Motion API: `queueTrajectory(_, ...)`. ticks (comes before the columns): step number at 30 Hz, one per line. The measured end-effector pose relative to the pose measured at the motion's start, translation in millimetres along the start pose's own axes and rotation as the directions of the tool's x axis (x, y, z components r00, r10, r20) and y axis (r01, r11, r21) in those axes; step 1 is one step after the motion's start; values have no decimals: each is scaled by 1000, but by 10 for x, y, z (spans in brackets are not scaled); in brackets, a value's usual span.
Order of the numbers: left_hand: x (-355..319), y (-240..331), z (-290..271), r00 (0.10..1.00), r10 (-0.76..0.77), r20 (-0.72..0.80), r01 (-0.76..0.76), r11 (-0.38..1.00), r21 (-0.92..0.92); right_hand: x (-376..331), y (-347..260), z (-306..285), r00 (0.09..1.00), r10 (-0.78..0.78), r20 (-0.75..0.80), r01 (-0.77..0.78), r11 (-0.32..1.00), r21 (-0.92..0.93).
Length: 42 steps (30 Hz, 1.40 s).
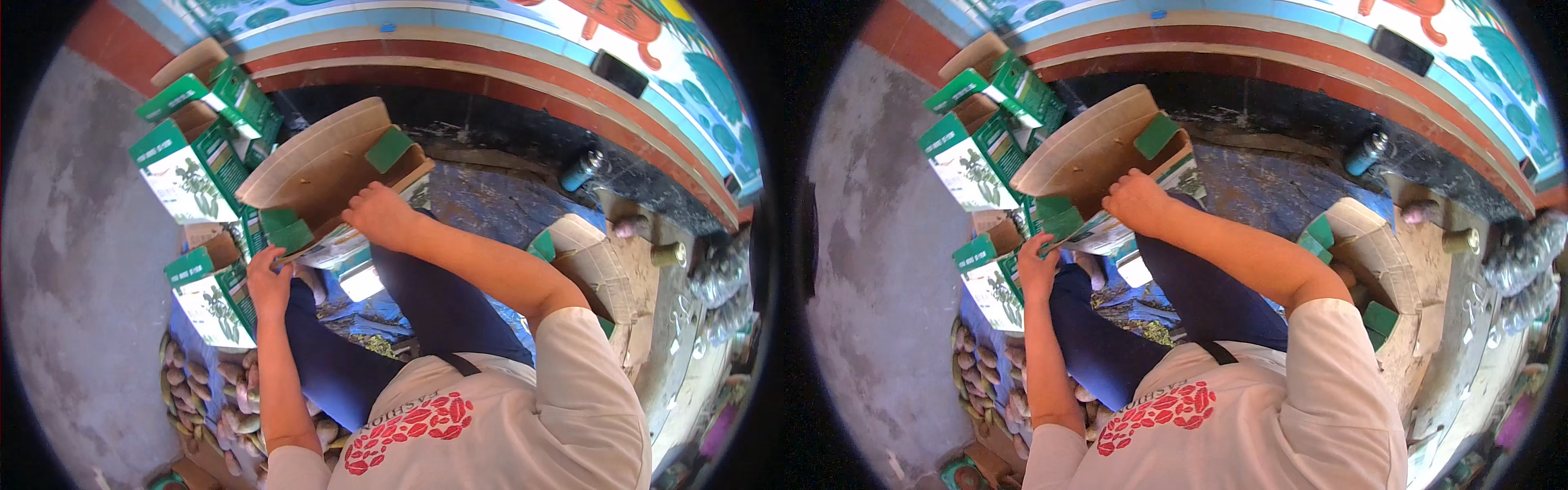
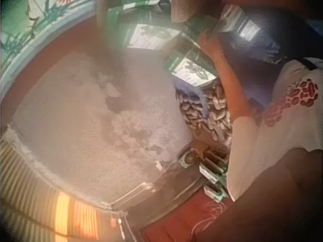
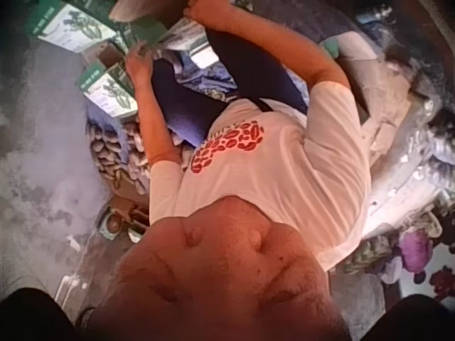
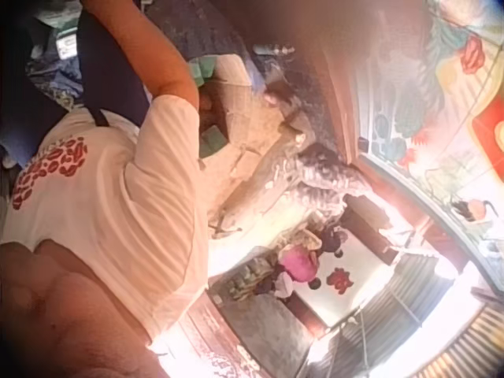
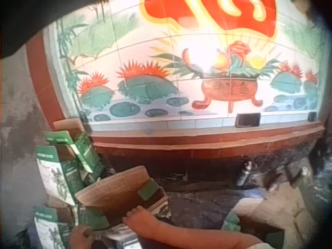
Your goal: Packing sweet potatoes into cardboard boxes and weighing them on a scale.
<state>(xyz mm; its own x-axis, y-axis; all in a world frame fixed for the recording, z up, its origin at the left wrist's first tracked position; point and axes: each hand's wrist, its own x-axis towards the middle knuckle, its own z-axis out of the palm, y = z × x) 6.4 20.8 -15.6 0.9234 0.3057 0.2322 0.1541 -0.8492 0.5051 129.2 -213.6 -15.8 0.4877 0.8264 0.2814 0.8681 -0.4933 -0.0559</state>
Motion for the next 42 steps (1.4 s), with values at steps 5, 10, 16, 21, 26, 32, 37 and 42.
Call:
queueTrajectory(5,31,-38,18,998,-41,43,43,998,-46,-288,109,-359,876,-17,-483,169,947,273)
queueTrajectory(10,14,51,9,999,-53,12,53,998,-28,-956,672,-444,564,526,-637,-299,849,436)
queueTrajectory(16,28,22,32,996,-85,4,85,996,-34,-1691,1118,429,332,923,196,-943,319,96)
queueTrajectory(21,65,20,70,1000,-27,15,27,999,-23,-1816,943,988,211,768,605,-858,443,-262)
queueTrajectory(26,84,-69,66,1000,-1,13,1,1000,-6,-1639,854,1290,179,719,672,-863,443,-244)
queueTrajectory(32,61,-81,45,1000,8,20,-8,1000,-1,-2102,687,1621,147,772,619,-808,454,-375)
queueTrajectory(37,78,-81,41,999,48,17,-48,998,41,-2414,765,1929,35,799,601,-677,461,-573)
queueTrajectory(42,98,-44,59,999,49,19,-51,995,81,-2536,648,2110,12,812,584,-513,506,-693)
